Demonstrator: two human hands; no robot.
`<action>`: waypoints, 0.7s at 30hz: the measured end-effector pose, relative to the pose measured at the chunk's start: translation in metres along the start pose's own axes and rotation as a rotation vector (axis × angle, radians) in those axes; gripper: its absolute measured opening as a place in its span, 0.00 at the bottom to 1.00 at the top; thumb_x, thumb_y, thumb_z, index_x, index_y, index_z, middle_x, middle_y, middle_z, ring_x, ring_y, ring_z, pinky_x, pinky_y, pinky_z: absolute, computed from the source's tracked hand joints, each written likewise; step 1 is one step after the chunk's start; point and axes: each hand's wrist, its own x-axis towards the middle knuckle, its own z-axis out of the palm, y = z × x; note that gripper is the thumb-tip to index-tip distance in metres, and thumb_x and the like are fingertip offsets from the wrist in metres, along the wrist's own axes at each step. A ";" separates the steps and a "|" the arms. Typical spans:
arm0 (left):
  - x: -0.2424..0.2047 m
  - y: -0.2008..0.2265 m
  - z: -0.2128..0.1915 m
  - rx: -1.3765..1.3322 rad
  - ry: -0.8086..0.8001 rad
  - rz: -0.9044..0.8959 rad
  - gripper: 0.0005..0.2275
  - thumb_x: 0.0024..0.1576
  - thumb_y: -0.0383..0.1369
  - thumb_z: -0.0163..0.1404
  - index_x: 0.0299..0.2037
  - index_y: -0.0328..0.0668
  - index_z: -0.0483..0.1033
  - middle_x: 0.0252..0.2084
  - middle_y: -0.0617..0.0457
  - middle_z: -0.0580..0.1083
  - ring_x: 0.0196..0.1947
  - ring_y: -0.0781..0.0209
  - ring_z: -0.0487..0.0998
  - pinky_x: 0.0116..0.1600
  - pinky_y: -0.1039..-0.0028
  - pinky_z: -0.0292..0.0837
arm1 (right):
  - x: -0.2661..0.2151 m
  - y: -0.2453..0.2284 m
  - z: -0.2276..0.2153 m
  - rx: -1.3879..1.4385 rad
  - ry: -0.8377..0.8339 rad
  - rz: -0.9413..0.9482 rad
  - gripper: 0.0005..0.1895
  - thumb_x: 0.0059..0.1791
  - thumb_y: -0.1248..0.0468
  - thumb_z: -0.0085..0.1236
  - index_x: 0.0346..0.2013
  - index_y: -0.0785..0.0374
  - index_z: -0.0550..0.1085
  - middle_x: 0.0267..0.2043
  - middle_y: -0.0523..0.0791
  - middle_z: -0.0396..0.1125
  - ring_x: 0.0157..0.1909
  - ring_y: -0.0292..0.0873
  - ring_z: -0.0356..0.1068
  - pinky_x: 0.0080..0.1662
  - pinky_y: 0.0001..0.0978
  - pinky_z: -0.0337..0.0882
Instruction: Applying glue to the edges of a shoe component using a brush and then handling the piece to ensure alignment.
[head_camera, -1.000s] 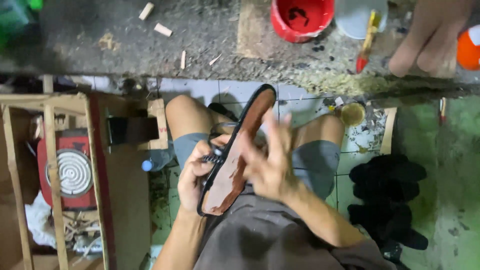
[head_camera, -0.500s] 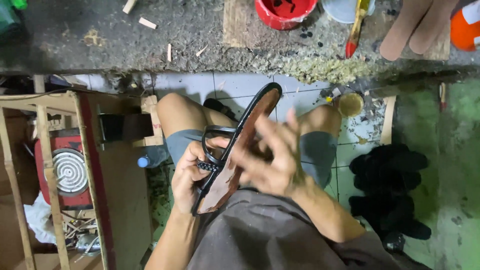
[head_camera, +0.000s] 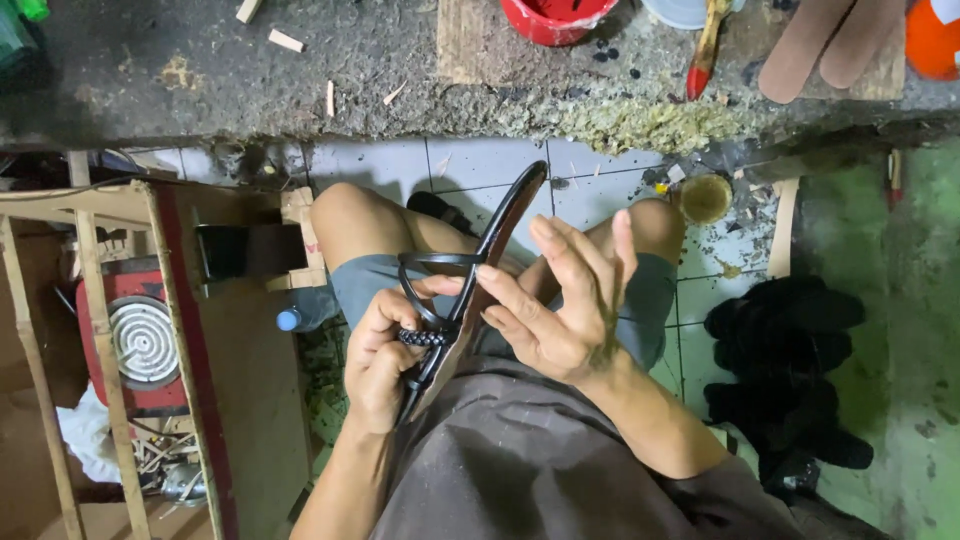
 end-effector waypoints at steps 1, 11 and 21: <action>0.000 0.000 0.000 -0.015 0.013 -0.001 0.05 0.45 0.22 0.40 0.30 0.39 0.59 0.52 0.23 0.69 0.32 0.58 0.65 0.30 0.79 0.56 | 0.000 -0.001 0.000 -0.051 0.002 0.002 0.16 0.54 0.48 0.50 0.48 0.45 0.81 0.62 0.58 0.63 0.61 0.58 0.65 0.68 0.73 0.41; 0.011 0.003 0.004 -0.199 0.096 -0.001 0.09 0.41 0.24 0.41 0.31 0.46 0.56 0.50 0.24 0.70 0.31 0.64 0.59 0.32 0.78 0.52 | -0.027 -0.006 0.006 0.416 -0.057 0.176 0.21 0.56 0.46 0.42 0.47 0.49 0.81 0.66 0.58 0.59 0.59 0.50 0.63 0.70 0.61 0.49; 0.008 -0.006 0.001 -0.210 0.061 0.044 0.08 0.42 0.26 0.42 0.31 0.41 0.57 0.49 0.18 0.68 0.30 0.59 0.62 0.31 0.79 0.53 | -0.006 -0.006 0.005 0.436 -0.057 0.137 0.20 0.56 0.47 0.42 0.51 0.47 0.80 0.67 0.55 0.56 0.65 0.47 0.58 0.67 0.54 0.59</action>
